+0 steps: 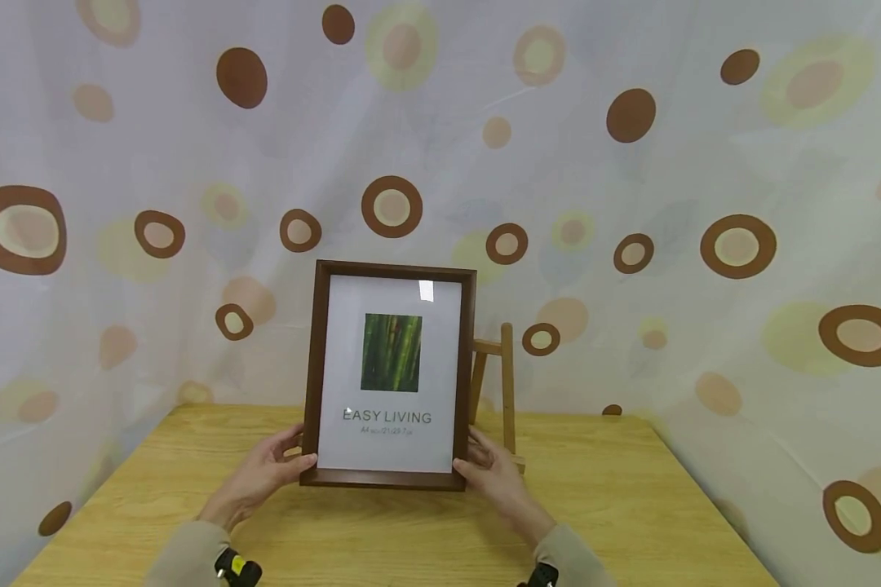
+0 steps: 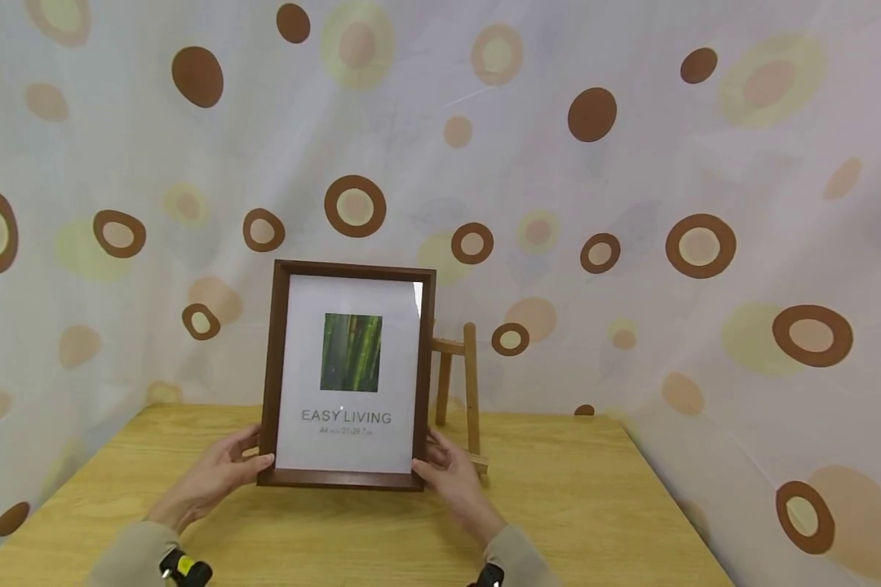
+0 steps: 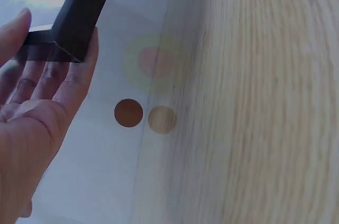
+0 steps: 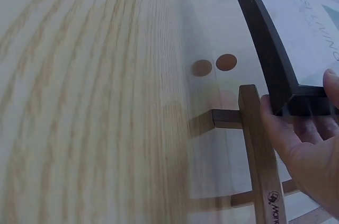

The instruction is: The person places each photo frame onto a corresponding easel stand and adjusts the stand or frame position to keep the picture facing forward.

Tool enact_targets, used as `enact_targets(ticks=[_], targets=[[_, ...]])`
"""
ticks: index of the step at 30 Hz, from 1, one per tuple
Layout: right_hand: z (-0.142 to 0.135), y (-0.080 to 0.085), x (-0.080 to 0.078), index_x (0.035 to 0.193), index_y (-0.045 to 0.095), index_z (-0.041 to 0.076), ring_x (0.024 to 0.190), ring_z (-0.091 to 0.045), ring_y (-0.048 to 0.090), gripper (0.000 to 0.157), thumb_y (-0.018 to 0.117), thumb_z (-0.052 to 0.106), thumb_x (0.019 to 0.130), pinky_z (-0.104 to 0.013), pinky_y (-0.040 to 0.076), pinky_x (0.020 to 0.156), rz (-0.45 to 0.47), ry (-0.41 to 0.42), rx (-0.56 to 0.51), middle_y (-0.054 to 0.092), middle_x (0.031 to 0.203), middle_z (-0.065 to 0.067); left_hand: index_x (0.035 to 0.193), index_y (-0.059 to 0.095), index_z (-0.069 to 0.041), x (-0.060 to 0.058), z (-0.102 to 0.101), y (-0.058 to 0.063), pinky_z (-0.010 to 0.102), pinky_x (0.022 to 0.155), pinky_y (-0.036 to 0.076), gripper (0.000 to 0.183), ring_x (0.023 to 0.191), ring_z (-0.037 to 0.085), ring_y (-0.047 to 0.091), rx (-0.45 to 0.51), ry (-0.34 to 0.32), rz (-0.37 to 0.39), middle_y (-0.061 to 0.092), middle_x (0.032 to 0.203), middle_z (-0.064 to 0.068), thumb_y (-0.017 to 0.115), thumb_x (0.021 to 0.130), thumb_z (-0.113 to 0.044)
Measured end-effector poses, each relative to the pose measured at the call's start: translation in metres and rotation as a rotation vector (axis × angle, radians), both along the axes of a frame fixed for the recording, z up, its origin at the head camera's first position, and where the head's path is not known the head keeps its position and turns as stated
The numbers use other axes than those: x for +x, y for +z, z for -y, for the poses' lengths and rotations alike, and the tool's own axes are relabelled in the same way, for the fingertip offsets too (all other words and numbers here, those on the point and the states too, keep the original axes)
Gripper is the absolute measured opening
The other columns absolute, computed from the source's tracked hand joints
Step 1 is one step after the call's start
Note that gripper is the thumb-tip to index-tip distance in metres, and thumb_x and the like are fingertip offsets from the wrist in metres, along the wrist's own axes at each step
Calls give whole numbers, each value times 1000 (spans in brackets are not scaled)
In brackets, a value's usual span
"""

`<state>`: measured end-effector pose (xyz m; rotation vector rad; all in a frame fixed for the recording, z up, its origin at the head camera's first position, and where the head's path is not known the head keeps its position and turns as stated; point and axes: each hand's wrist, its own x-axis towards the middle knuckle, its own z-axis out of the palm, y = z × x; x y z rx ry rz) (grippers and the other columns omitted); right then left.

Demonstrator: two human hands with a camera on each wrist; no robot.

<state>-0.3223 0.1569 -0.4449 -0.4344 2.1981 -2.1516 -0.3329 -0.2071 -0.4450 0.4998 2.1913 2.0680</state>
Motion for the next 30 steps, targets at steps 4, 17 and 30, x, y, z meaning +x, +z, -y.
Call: enact_targets(ticks=[4,17,30], targets=[[-5,-1,0,143,23,6,117,-35,44,72,64,16,85,-48,45,86,1,-17,-16,37,135,-27,133,37,4,-3,-9,0,35,81,50,60,105,29,54,0,22,-33,41,129,24,65,84,-13],[-22,5,-4,141,26,3,115,-35,46,68,63,10,85,-44,47,84,-51,-105,26,42,132,-25,135,41,-5,-13,-31,-3,39,84,49,56,115,33,47,35,47,-69,43,133,16,63,85,-19],[-39,6,-6,140,31,7,113,-32,49,67,65,5,82,-35,51,77,-51,-158,-17,44,132,-19,139,33,-2,-20,-58,0,46,95,38,62,125,34,33,15,101,-79,29,143,17,57,89,-30]])
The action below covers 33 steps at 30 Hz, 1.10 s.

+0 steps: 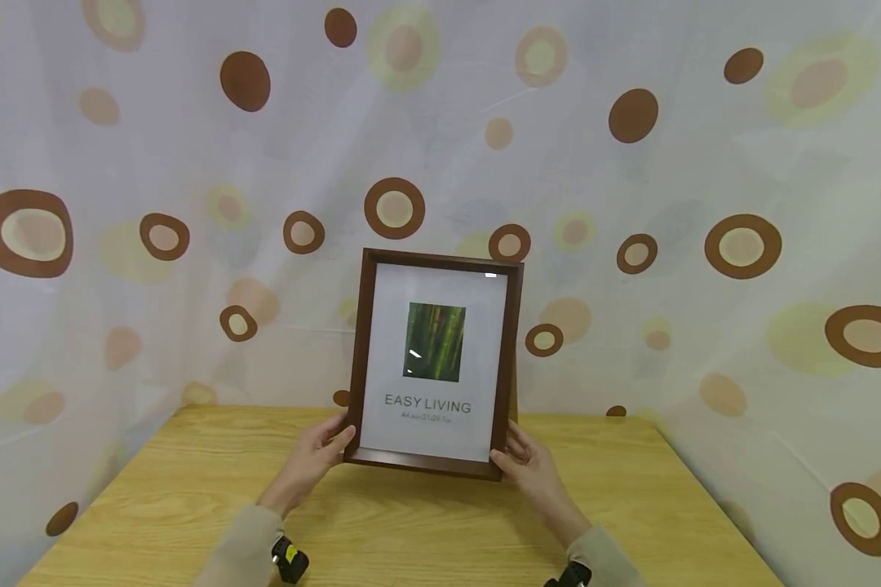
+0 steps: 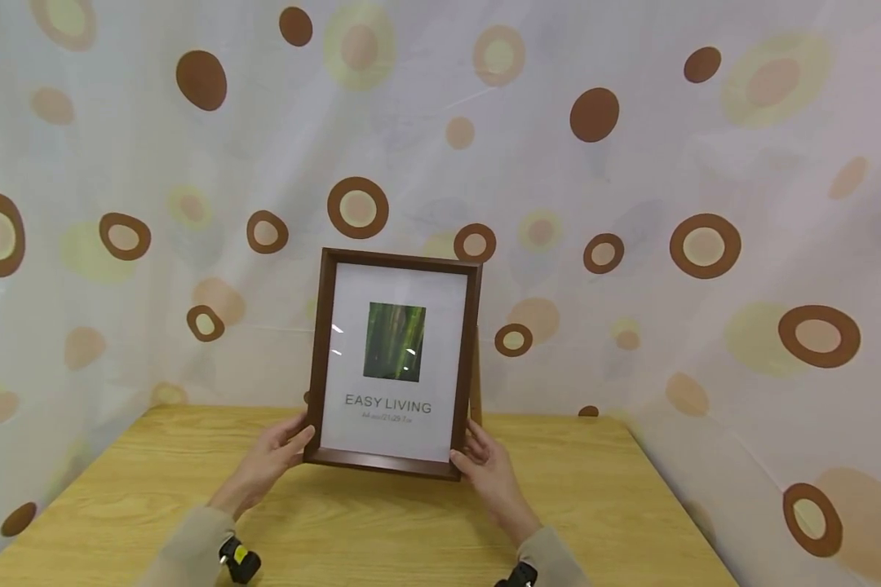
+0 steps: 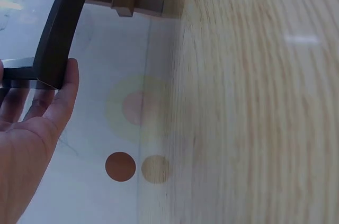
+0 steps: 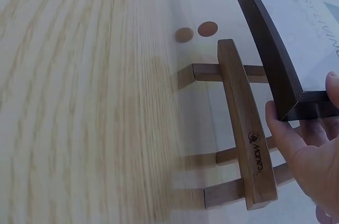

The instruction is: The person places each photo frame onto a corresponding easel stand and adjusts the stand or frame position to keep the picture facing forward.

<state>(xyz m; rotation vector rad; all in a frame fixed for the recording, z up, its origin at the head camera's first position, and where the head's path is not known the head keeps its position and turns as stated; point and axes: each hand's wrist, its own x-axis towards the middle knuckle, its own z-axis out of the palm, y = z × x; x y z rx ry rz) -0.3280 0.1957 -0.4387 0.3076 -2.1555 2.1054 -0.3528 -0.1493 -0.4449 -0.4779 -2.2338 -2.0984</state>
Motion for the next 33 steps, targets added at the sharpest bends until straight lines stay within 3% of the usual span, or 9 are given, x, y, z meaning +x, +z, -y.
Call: enact_targets(ticks=[5,11,17,33], targets=[[-4,0,-1,139,36,10,111,-29,51,64,64,3,82,-32,52,73,-8,-7,-23,46,131,-16,140,29,-1,-3,-7,-1,50,97,35,57,128,33,29,58,-59,-3,26,144,16,52,93,-24],[-11,0,-1,139,35,11,110,-27,52,64,64,2,82,-31,51,73,4,-25,-13,50,128,-16,140,25,2,-4,-15,-4,48,95,38,63,130,33,23,34,-30,10,20,146,17,52,92,-27],[-18,2,-1,140,32,7,110,-28,52,65,63,3,83,-31,50,74,-14,-34,22,48,128,-20,140,29,-2,-3,-22,-5,45,94,40,65,128,33,30,3,3,16,23,146,15,54,90,-35],[-29,2,0,140,31,6,113,-31,49,64,61,0,84,-33,50,80,-42,-13,-7,45,130,-22,140,30,-3,-4,-36,-4,50,97,35,55,128,32,31,-5,-33,-50,31,142,16,47,95,-28]])
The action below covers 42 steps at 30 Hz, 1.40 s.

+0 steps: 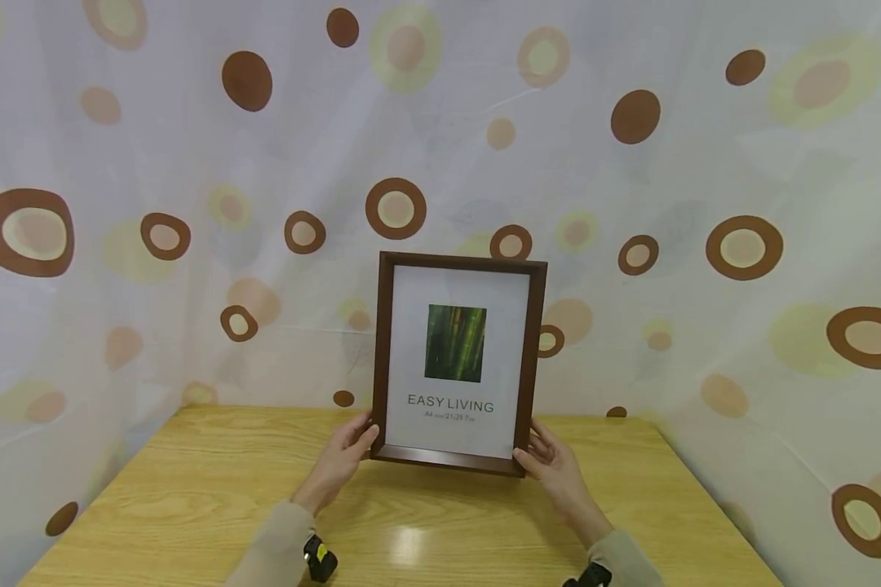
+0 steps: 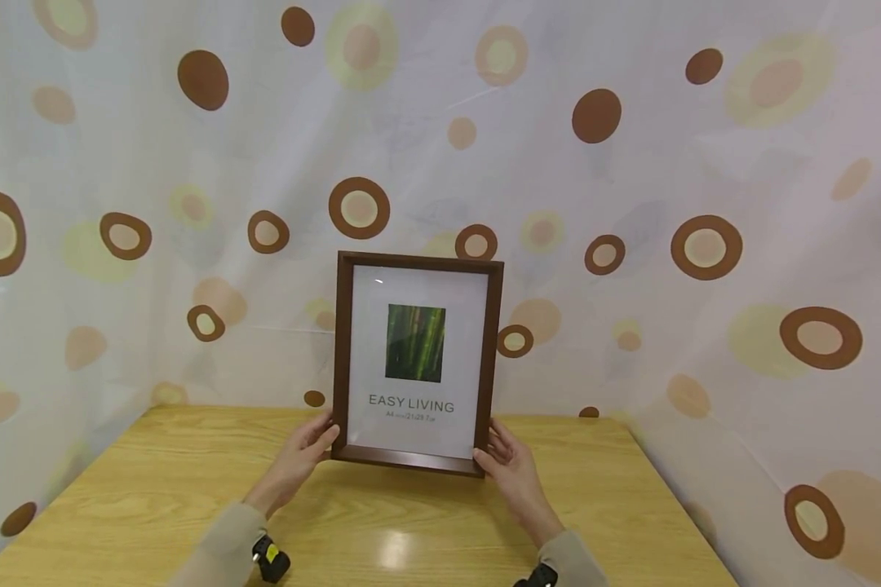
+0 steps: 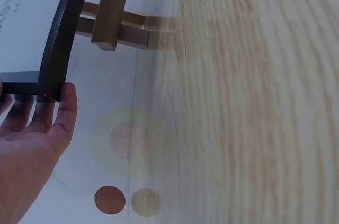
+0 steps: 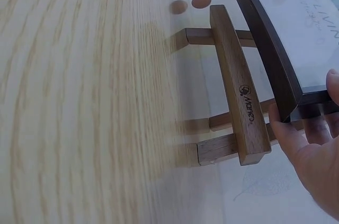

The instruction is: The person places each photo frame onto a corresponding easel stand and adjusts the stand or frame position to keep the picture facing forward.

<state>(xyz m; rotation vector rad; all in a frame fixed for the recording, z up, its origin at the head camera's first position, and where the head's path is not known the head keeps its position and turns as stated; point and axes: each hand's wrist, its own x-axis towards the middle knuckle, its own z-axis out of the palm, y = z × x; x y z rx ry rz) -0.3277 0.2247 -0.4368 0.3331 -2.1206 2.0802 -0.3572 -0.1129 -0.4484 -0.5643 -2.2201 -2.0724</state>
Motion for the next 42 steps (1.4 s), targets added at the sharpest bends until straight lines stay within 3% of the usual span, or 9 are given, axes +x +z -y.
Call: enact_targets(ticks=[7,13,17,23,29,35,42], targets=[[-4,-3,-4,142,28,7,114,-29,48,66,61,3,85,-29,50,79,22,-46,18,45,131,-19,141,27,-3,-4,-4,0,52,97,33,50,128,32,29,39,-55,1,30,143,16,42,97,-22],[-8,-1,-7,143,26,8,116,-28,47,67,60,2,85,-28,48,83,19,-46,17,43,133,-18,141,21,4,-5,-8,1,49,100,30,53,130,37,21,-10,-37,-11,19,145,22,43,97,-16],[-11,-1,-6,142,26,7,116,-28,45,66,59,1,86,-27,48,84,5,-49,18,43,133,-19,140,24,6,-7,-12,-1,47,99,32,52,128,37,26,-34,-20,-31,25,142,24,45,96,-13],[-15,-3,-6,143,26,8,117,-30,44,66,59,2,86,-29,48,84,3,-42,4,42,134,-19,139,28,4,-8,-16,-2,39,94,40,50,122,36,37,11,-19,-48,31,139,23,47,94,-6],[-18,-3,-7,144,23,9,120,-29,41,68,60,5,86,-27,47,86,13,-46,-2,39,136,-17,137,32,4,-13,-22,-3,41,96,38,50,120,36,41,51,-42,-79,37,135,23,48,90,5],[-20,-2,-10,144,21,8,122,-29,38,70,60,7,87,-24,45,86,10,-58,13,37,138,-18,134,37,4,-20,-28,-4,39,93,42,48,116,35,46,59,-20,-129,46,127,22,49,88,10],[-22,-1,-13,144,21,8,122,-31,38,69,60,7,87,-26,46,86,14,-74,29,37,138,-19,134,36,8,-31,-35,-7,39,91,43,51,114,38,46,52,-15,-156,44,128,26,46,85,17]])
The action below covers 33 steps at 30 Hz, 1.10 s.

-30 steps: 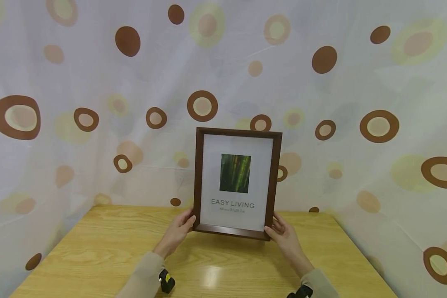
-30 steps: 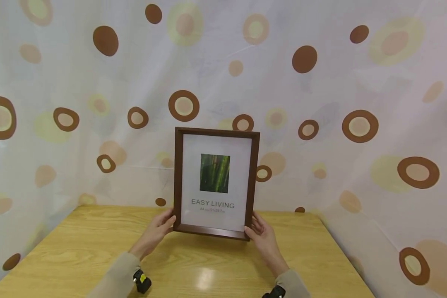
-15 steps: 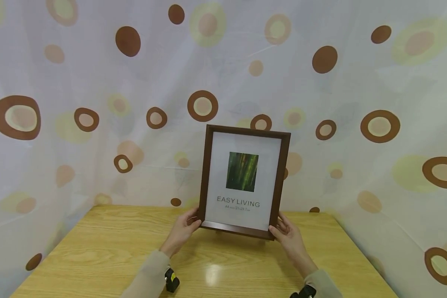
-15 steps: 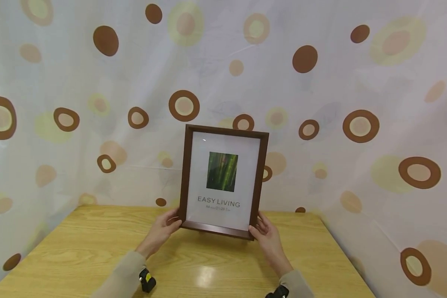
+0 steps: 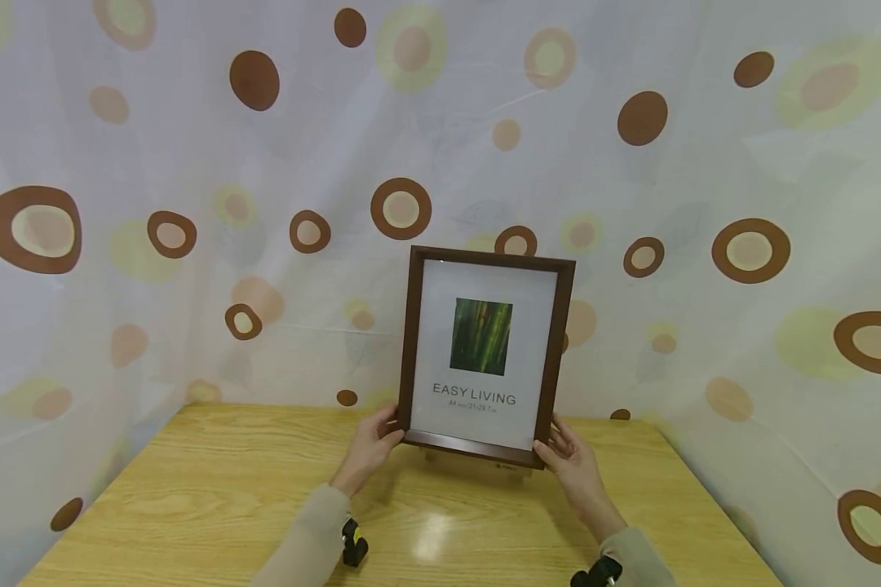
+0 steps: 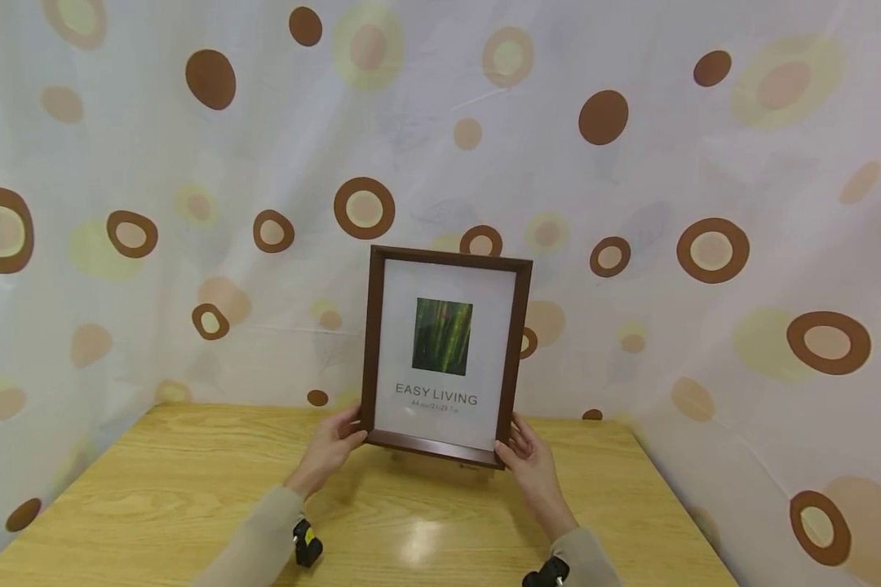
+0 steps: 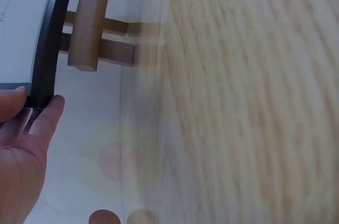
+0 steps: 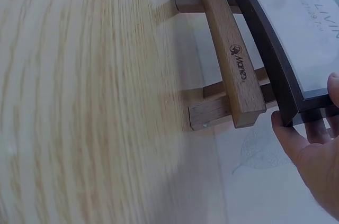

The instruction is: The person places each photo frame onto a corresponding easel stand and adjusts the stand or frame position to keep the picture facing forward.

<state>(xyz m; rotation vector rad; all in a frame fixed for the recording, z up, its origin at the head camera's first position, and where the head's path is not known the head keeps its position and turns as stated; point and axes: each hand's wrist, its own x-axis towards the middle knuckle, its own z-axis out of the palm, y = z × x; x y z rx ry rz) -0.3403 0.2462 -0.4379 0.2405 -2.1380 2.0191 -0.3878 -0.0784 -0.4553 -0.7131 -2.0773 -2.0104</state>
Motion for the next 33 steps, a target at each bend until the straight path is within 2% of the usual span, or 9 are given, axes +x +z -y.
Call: enact_targets(ticks=[6,10,15,17,20,24,28,33], targets=[[-3,-2,-2,144,21,13,121,-28,40,68,59,8,88,-31,45,88,36,-18,15,39,137,-17,134,34,9,-3,-5,-1,39,88,46,57,115,39,45,-39,17,8,42,130,27,49,81,20],[-5,-4,-4,145,21,12,119,-27,43,69,59,8,88,-31,45,88,45,-31,23,39,137,-18,133,33,12,3,-8,8,42,87,46,57,115,43,43,-39,5,5,40,129,30,49,80,23],[-7,-8,-6,145,21,13,118,-24,45,70,60,9,87,-28,47,85,40,-40,33,39,137,-17,132,33,13,12,-11,17,43,89,44,55,114,44,43,-66,45,27,41,128,31,49,80,21],[-8,-9,-8,144,21,12,118,-25,45,70,60,8,87,-28,47,85,34,-37,27,39,137,-17,132,36,11,11,-12,17,44,88,45,53,113,43,45,-74,64,33,45,124,30,50,81,19],[-8,-10,-8,144,21,11,120,-27,42,70,60,8,87,-28,48,84,23,-33,32,39,137,-17,130,40,8,3,-13,10,43,85,47,49,108,41,49,-89,81,27,51,118,28,51,82,16],[-9,-10,-9,143,24,9,122,-27,39,68,61,10,87,-27,48,84,17,-30,52,39,137,-17,129,40,4,-7,-15,2,45,82,49,46,105,38,50,-51,53,100,51,114,27,50,85,13],[-9,-8,-8,140,31,6,121,-31,41,62,62,10,86,-34,46,88,28,-23,119,41,135,-19,127,38,6,0,-17,10,49,83,47,43,109,41,45,-6,25,185,46,116,29,48,86,12],[-8,-13,-8,137,31,0,118,-38,42,58,60,6,87,-40,45,89,86,-2,182,43,130,-25,129,36,1,-4,-20,2,47,84,47,43,108,36,46,7,9,236,42,120,27,44,89,11]])
